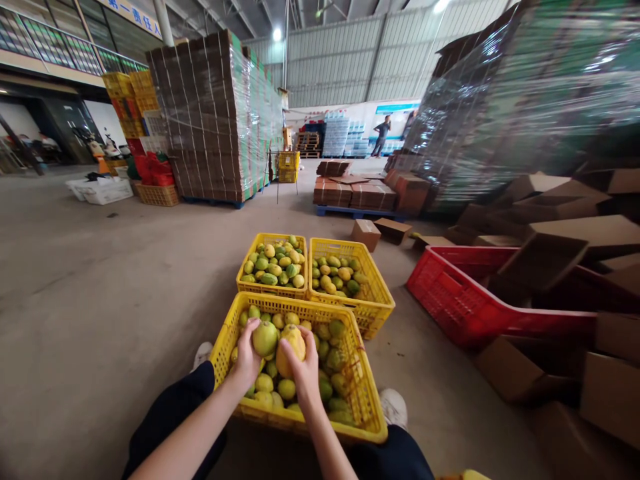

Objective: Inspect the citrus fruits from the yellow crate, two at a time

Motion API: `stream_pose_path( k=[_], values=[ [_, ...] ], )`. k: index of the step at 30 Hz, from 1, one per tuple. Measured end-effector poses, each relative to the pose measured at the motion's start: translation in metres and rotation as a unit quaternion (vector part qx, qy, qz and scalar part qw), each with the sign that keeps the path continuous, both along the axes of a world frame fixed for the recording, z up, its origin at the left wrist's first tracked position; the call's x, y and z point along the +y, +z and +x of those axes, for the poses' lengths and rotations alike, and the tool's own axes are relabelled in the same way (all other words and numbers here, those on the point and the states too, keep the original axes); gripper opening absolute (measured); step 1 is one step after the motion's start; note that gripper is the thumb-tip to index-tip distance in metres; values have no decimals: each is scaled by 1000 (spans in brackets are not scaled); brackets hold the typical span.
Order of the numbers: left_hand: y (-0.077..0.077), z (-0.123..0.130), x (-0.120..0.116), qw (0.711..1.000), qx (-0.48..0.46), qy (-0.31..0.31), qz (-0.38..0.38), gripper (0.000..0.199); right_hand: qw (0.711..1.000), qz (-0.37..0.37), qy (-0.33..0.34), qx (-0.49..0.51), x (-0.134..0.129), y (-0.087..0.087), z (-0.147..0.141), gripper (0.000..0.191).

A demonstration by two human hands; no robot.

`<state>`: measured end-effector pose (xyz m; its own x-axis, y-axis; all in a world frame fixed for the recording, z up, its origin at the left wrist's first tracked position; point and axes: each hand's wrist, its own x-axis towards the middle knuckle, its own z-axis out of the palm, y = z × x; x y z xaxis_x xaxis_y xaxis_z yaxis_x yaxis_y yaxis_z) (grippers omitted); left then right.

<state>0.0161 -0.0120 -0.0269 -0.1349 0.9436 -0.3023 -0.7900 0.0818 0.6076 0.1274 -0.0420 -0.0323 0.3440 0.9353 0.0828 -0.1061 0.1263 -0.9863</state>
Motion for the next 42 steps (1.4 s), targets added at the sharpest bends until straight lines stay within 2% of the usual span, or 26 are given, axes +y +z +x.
stream_pose_path(
  k=[3,6,9,13,16,19,22,28,30,34,36,40,42],
  values=[
    [0,2,0,999,-39,10,6,16,998,-38,-15,53,3,-2,-1,58],
    [5,1,-4,999,-53,-10,-11,14,992,-65,-12,112,4,-2,-1,54],
    [13,1,-7,994,-80,-63,-47,8,986,-73,13,151,3,1,1,45],
    [14,1,-6,975,-135,-138,-110,15,981,-93,37,163,8,2,6,37],
    [7,1,-3,965,-174,-124,-152,20,968,-126,71,204,12,1,7,38],
    [4,-1,0,966,-192,-97,-145,20,948,-134,120,264,13,1,4,35],
    [8,-6,2,973,-170,-81,-136,18,924,-136,154,323,12,3,2,31],
    [19,-10,4,979,-99,-65,-165,19,902,-167,125,379,10,7,12,25],
    [18,-11,3,974,-122,-92,-170,20,894,-175,112,397,9,8,16,26],
    [14,-15,0,950,-199,-186,-154,38,872,-191,61,447,5,14,22,15],
    [11,-16,0,950,-202,-193,-140,37,865,-209,57,452,4,17,24,13],
    [6,-15,4,965,-166,-164,-117,27,856,-231,104,450,3,19,27,31],
    [4,-15,5,969,-151,-155,-116,28,855,-252,129,435,3,18,28,41]
  ],
)
